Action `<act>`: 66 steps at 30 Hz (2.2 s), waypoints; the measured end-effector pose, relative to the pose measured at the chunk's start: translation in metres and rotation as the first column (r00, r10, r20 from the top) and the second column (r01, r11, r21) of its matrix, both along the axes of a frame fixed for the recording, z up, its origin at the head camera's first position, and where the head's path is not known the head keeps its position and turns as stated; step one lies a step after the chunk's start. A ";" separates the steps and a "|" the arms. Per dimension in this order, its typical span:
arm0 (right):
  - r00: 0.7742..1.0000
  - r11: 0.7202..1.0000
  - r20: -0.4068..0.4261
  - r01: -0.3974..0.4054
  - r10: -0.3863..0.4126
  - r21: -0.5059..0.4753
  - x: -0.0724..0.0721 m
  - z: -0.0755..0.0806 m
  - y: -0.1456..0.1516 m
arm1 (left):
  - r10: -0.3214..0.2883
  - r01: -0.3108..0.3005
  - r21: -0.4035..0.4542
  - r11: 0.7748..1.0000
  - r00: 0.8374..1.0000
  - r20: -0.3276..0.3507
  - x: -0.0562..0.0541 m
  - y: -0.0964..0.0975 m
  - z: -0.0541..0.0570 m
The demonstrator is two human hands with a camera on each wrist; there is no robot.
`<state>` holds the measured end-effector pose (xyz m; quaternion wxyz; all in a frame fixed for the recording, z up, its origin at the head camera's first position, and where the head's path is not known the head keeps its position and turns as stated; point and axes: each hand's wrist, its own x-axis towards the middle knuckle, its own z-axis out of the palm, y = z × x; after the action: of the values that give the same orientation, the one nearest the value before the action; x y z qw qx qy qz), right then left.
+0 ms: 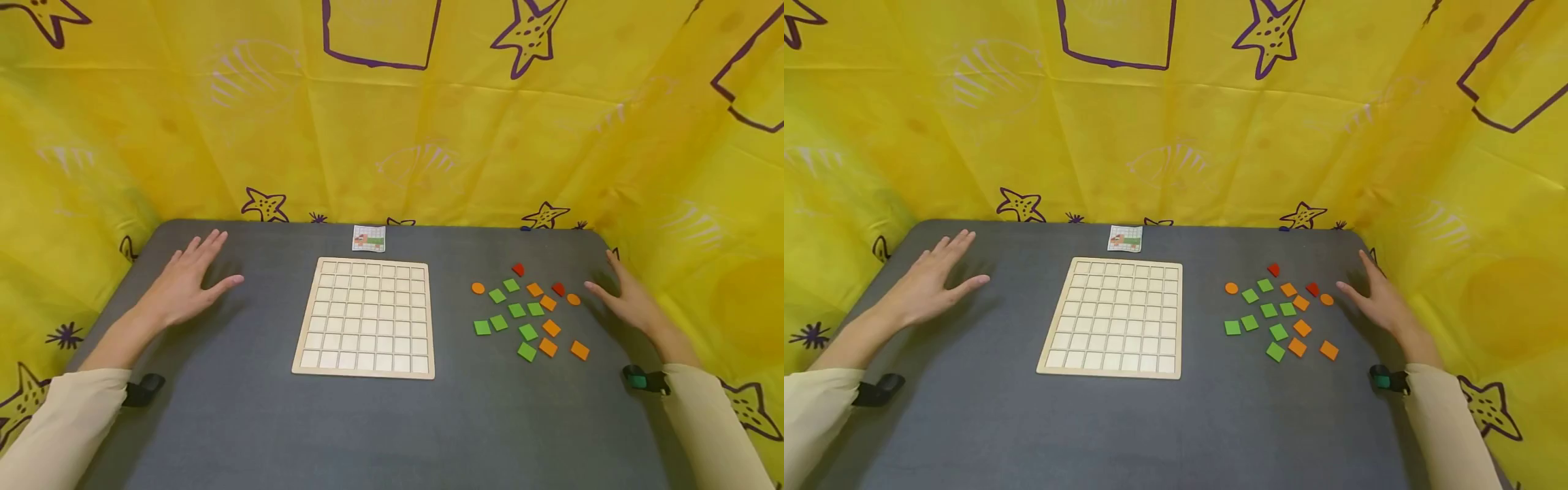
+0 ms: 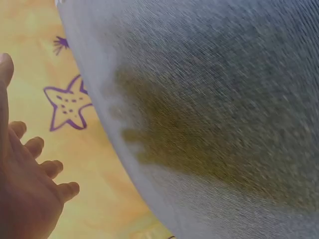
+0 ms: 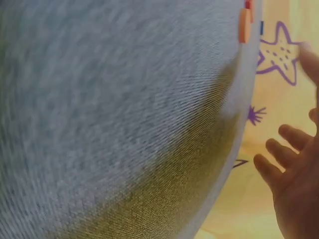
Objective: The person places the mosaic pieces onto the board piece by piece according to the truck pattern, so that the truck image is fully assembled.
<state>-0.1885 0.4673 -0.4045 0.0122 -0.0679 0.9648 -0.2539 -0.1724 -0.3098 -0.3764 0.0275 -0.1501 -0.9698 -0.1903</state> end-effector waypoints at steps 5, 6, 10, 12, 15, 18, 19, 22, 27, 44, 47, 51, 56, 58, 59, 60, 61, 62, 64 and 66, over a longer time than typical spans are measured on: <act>0.999 0.997 -0.040 -0.004 0.001 -0.077 0.006 0.003 -0.005 | -0.021 0.021 -0.010 1.000 1.000 -0.010 0.002 0.011 0.003; 0.999 0.996 -0.050 -0.008 0.003 -0.086 0.007 0.004 -0.007 | -0.025 0.025 -0.011 1.000 1.000 -0.009 0.003 0.012 0.004; 0.997 0.995 -0.071 -0.007 -0.001 -0.103 0.011 0.006 -0.013 | -0.041 0.041 -0.011 0.999 0.999 0.003 0.005 0.019 0.003; 0.998 0.994 -0.066 0.000 -0.008 -0.114 0.012 0.006 -0.015 | -0.054 0.054 -0.008 0.999 0.999 0.007 0.007 0.022 0.002; 0.997 0.992 -0.071 0.011 -0.020 -0.127 0.014 0.005 -0.017 | -0.064 0.064 -0.004 0.998 0.998 0.014 0.010 0.027 0.000; 0.995 0.990 -0.096 0.009 -0.022 -0.139 0.016 0.004 -0.016 | -0.071 0.071 -0.004 0.997 0.997 0.014 0.013 0.031 -0.001; 0.994 0.989 -0.109 0.005 -0.021 -0.145 0.017 0.004 -0.016 | -0.072 0.072 -0.004 0.997 0.997 0.013 0.013 0.032 -0.002; 0.988 0.987 -0.151 -0.005 -0.019 -0.158 0.019 0.002 -0.017 | -0.083 0.083 0.000 0.997 0.996 0.006 0.013 0.034 -0.003; 0.977 0.978 -0.210 -0.028 -0.016 -0.206 0.019 -0.002 -0.018 | -0.112 0.112 0.008 0.994 0.994 -0.017 0.013 0.039 -0.005; 0.977 0.969 -0.209 -0.102 0.054 -0.226 0.040 -0.002 -0.038 | -0.168 0.168 0.001 0.986 0.985 -0.026 0.019 0.058 -0.015; 0.970 0.968 -0.232 -0.121 0.068 -0.222 0.042 -0.003 -0.042 | -0.170 0.170 -0.003 0.985 0.985 -0.023 0.019 0.060 -0.014; 0.968 0.967 -0.241 -0.128 0.074 -0.218 0.044 -0.003 -0.047 | -0.189 0.188 -0.005 0.982 0.982 -0.011 0.021 0.061 -0.014; 0.968 0.968 -0.239 -0.129 0.077 -0.213 0.048 -0.003 -0.051 | -0.225 0.225 -0.012 0.974 0.974 0.013 0.024 0.065 -0.016; 0.968 0.969 -0.237 -0.132 0.081 -0.209 0.050 -0.004 -0.053 | -0.238 0.239 -0.013 0.971 0.971 0.031 0.026 0.067 -0.018; 0.968 0.970 -0.236 -0.133 0.083 -0.204 0.051 -0.004 -0.054 | -0.243 0.244 -0.011 0.970 0.969 0.042 0.027 0.068 -0.018; 0.968 0.971 -0.235 -0.133 0.085 -0.199 0.052 -0.004 -0.056 | -0.249 0.250 -0.011 0.968 0.967 0.053 0.028 0.069 -0.018; 0.969 0.971 -0.233 -0.133 0.085 -0.196 0.052 -0.004 -0.057 | -0.254 0.255 -0.008 0.967 0.965 0.062 0.029 0.071 -0.018; 0.969 0.972 -0.231 -0.131 0.085 -0.193 0.053 -0.004 -0.058 | -0.262 0.263 -0.006 0.965 0.963 0.069 0.030 0.072 -0.019; 0.971 0.975 -0.225 -0.125 0.083 -0.184 0.053 -0.004 -0.060 | -0.273 0.274 -0.002 0.962 0.958 0.083 0.032 0.075 -0.019; 0.974 0.976 -0.215 -0.115 0.075 -0.182 0.054 -0.005 -0.063 | -0.284 0.286 0.000 0.958 0.955 0.089 0.033 0.077 -0.019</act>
<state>-0.1347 0.4047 -0.4091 -0.0825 -0.1411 0.9271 -0.3372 -0.1394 -0.2326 -0.3956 -0.0439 -0.2799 -0.9396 -0.1922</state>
